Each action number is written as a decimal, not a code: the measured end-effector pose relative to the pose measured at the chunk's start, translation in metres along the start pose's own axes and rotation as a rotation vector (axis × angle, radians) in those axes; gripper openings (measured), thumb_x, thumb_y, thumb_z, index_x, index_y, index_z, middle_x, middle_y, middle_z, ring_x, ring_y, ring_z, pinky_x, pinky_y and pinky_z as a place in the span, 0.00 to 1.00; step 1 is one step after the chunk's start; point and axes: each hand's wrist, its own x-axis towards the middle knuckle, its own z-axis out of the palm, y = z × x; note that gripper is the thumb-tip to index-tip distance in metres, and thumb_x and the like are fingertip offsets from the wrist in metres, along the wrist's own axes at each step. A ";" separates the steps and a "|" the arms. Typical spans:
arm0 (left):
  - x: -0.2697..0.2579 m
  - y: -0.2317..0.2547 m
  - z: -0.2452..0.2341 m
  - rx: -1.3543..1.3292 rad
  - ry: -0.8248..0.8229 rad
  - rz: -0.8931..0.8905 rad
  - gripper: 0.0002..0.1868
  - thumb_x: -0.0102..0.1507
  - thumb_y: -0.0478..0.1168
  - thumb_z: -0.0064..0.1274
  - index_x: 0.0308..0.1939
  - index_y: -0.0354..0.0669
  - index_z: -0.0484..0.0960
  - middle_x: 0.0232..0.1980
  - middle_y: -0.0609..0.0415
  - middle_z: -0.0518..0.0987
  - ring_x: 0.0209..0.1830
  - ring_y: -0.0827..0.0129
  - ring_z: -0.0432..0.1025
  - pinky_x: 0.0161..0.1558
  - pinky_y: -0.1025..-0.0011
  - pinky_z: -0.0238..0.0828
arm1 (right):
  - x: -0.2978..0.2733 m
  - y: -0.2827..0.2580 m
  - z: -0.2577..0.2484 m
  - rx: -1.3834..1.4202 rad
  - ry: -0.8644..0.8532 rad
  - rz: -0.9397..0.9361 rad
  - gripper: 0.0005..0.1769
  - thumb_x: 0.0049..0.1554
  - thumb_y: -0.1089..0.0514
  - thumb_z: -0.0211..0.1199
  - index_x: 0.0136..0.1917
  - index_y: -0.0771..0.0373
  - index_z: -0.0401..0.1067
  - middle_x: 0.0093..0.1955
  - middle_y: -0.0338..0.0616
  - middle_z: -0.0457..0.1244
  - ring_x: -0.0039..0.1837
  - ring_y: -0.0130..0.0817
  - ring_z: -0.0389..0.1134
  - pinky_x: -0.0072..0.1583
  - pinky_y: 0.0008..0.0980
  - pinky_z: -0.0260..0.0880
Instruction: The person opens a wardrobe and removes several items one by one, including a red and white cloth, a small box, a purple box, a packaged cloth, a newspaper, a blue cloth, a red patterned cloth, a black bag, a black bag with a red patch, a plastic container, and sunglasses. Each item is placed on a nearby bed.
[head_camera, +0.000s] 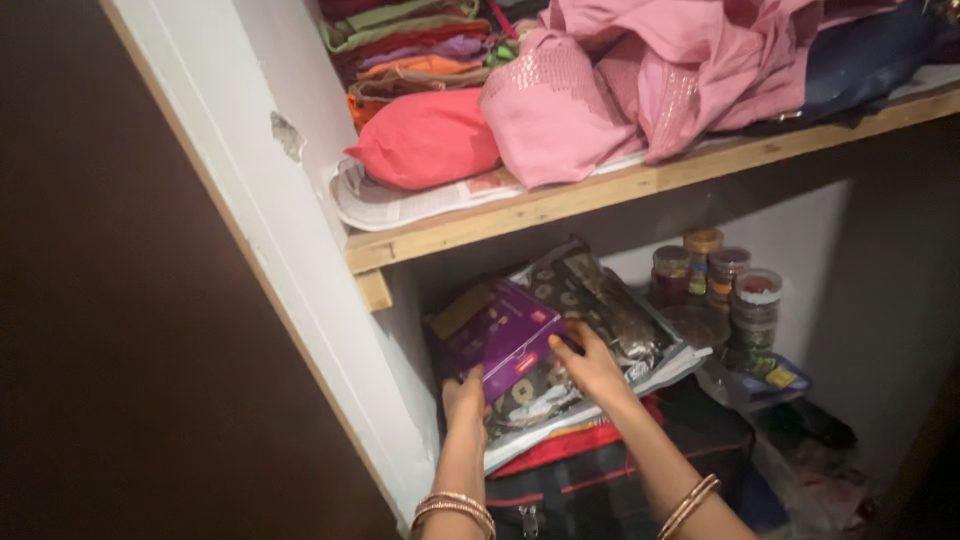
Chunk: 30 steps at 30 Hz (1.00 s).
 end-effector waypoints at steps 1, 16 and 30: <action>-0.004 -0.006 -0.002 -0.048 -0.018 -0.021 0.32 0.58 0.50 0.62 0.60 0.34 0.73 0.49 0.43 0.80 0.40 0.56 0.76 0.32 0.61 0.74 | -0.004 0.003 -0.004 -0.006 0.024 0.015 0.35 0.57 0.43 0.64 0.68 0.68 0.66 0.68 0.55 0.65 0.72 0.43 0.64 0.70 0.38 0.61; -0.221 0.019 -0.024 -0.236 -0.580 -0.085 0.53 0.53 0.36 0.64 0.78 0.56 0.50 0.53 0.51 0.80 0.52 0.65 0.77 0.47 0.64 0.76 | -0.139 -0.048 -0.123 0.427 0.233 0.481 0.38 0.49 0.50 0.69 0.71 0.60 0.66 0.53 0.49 0.69 0.45 0.36 0.72 0.45 0.36 0.74; -0.395 0.001 -0.007 -0.158 -1.079 -0.111 0.53 0.53 0.38 0.66 0.79 0.50 0.53 0.55 0.48 0.83 0.49 0.65 0.79 0.43 0.68 0.76 | -0.378 -0.129 -0.271 0.144 0.539 0.428 0.37 0.53 0.52 0.65 0.75 0.57 0.68 0.59 0.46 0.69 0.52 0.33 0.68 0.48 0.34 0.67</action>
